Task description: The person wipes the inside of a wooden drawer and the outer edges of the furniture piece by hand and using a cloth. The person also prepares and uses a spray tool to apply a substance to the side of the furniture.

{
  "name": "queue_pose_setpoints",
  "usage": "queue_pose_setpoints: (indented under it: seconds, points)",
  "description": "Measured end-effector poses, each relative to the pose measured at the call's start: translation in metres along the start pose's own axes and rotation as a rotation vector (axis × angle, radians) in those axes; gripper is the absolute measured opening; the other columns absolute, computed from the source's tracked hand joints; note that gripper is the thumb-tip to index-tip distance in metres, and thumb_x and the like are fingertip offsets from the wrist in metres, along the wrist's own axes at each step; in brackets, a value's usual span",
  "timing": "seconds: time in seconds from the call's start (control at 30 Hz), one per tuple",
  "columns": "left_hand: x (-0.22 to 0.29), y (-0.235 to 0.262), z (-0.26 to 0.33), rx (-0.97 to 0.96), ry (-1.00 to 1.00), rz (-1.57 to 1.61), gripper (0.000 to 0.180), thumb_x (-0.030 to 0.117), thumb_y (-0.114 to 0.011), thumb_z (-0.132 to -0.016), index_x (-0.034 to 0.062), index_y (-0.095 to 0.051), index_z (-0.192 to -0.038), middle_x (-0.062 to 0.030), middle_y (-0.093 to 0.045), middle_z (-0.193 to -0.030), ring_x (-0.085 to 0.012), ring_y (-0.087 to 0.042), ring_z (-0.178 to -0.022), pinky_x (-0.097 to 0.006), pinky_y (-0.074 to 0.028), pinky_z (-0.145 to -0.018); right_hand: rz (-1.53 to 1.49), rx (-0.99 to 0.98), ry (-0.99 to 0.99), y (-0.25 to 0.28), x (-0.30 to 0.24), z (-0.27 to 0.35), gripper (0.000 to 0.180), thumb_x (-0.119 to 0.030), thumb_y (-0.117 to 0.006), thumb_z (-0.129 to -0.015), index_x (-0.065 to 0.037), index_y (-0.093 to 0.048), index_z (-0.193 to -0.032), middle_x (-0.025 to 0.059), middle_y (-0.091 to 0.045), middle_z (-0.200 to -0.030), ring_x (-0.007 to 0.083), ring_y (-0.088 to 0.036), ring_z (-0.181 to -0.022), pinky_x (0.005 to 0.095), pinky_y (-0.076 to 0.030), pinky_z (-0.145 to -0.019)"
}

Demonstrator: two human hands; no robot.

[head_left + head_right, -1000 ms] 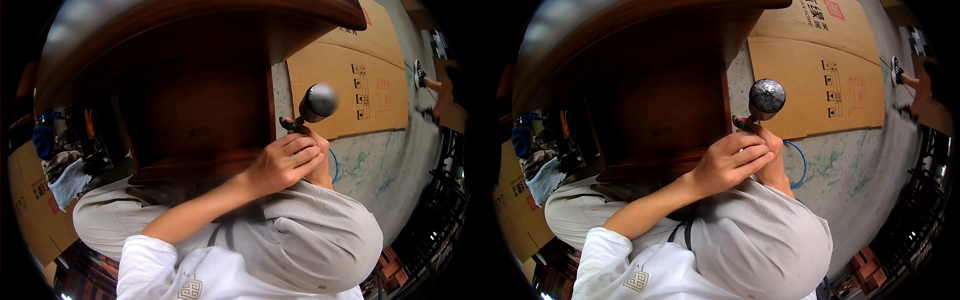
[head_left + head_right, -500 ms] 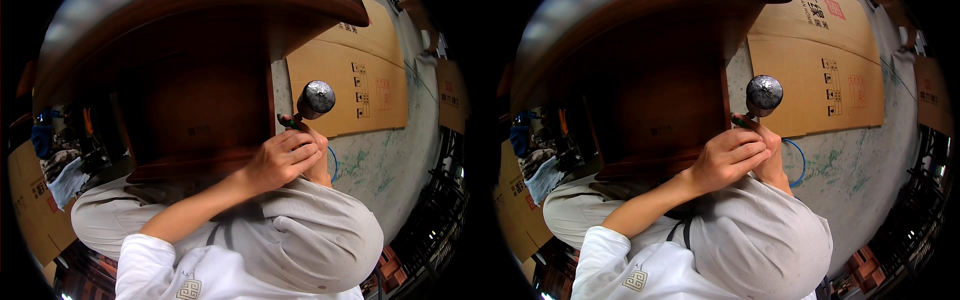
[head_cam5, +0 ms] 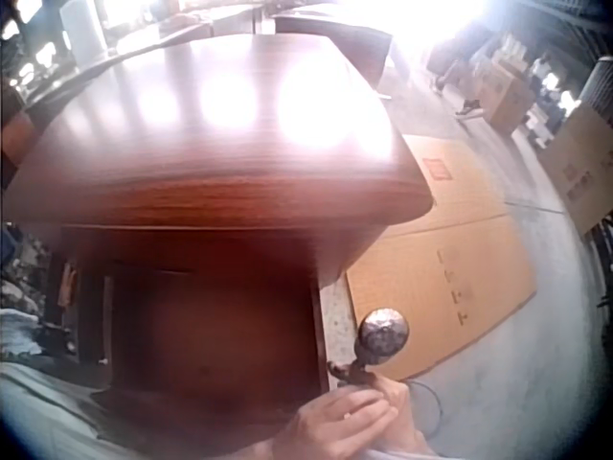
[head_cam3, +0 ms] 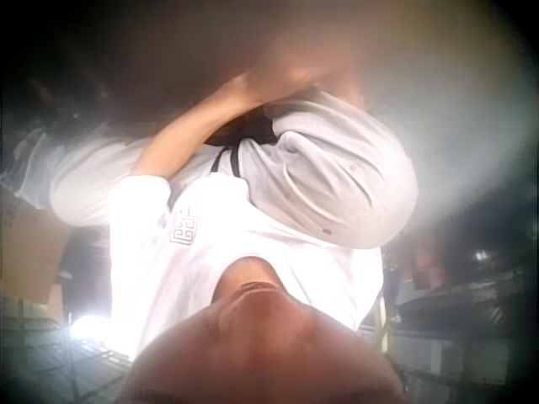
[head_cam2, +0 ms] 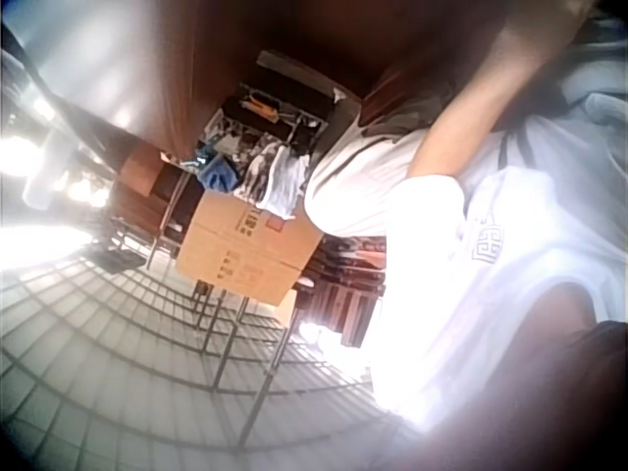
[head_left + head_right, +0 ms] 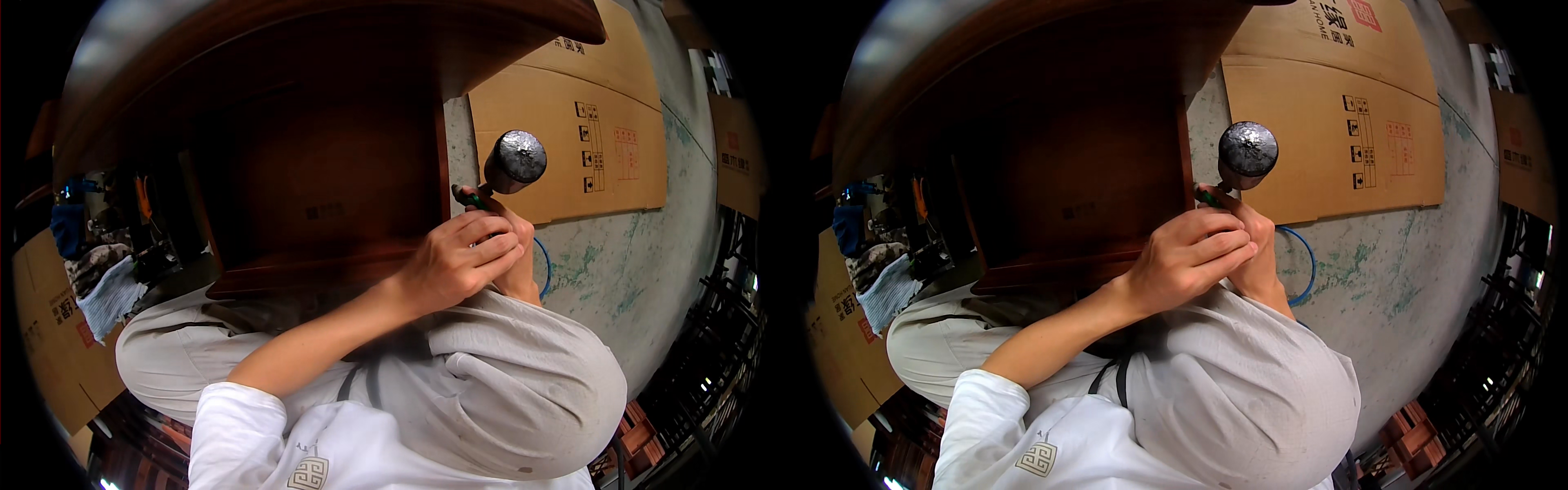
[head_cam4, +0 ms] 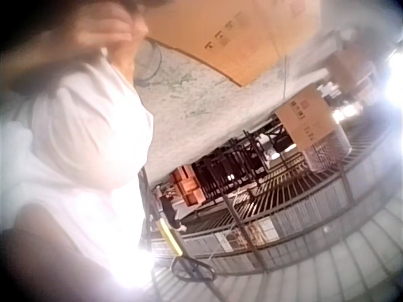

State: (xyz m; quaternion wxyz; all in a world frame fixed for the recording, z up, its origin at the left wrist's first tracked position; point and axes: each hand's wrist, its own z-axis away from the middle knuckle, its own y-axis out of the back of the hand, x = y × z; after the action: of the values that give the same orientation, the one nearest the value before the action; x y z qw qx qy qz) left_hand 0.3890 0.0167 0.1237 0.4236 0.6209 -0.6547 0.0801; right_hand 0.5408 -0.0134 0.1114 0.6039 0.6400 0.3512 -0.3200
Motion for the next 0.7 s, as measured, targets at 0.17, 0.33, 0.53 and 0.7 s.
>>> queue_pose_setpoints:
  seconds: [0.17,0.33,0.53,0.7]
  points:
    - [0.0005,0.0002,0.0006,-0.004,0.005,0.011,0.032,0.002,-0.078,-0.072,-0.0005,-0.077,-0.103,-0.0066,-0.07,-0.105,-0.0255,-0.069,-0.101,-0.039,-0.061,-0.083,0.014,0.005,-0.02,-0.0001,-0.0031,0.0012,0.038,-0.01,-0.068,-0.091,0.001,-0.072,-0.126,0.0177,-0.077,-0.108,0.0319,-0.077,-0.092,0.0363,-0.06,-0.081]
    - [0.0014,0.0001,0.0018,-0.012,0.01,0.023,0.031,0.003,-0.079,-0.073,-0.001,-0.077,-0.104,-0.0067,-0.07,-0.105,-0.0256,-0.069,-0.101,-0.039,-0.06,-0.083,0.03,0.005,-0.002,0.0008,-0.0016,0.0028,0.037,-0.01,-0.068,-0.091,0.001,-0.072,-0.126,0.0178,-0.077,-0.107,0.0317,-0.076,-0.09,0.0362,-0.06,-0.08]
    - [0.0022,-0.0008,0.0013,-0.005,0.015,0.022,0.03,0.003,-0.079,-0.073,-0.0007,-0.076,-0.103,-0.0064,-0.07,-0.105,-0.0251,-0.069,-0.101,-0.039,-0.06,-0.082,0.045,0.013,0.025,-0.0003,-0.0003,0.0034,0.037,-0.009,-0.067,-0.091,0.001,-0.072,-0.126,0.0172,-0.078,-0.103,0.0302,-0.076,-0.087,0.0363,-0.059,-0.079]
    - [0.0007,-0.0017,-0.0009,0.007,0.007,0.011,0.029,0.003,-0.078,-0.074,0.0001,-0.076,-0.103,-0.0059,-0.07,-0.106,-0.0247,-0.069,-0.102,-0.038,-0.06,-0.082,0.019,0.024,-0.037,-0.0001,-0.0061,-0.0006,0.036,-0.007,-0.068,-0.092,0.0,-0.072,-0.127,0.0161,-0.078,-0.1,0.0271,-0.076,-0.083,0.0348,-0.059,-0.076]
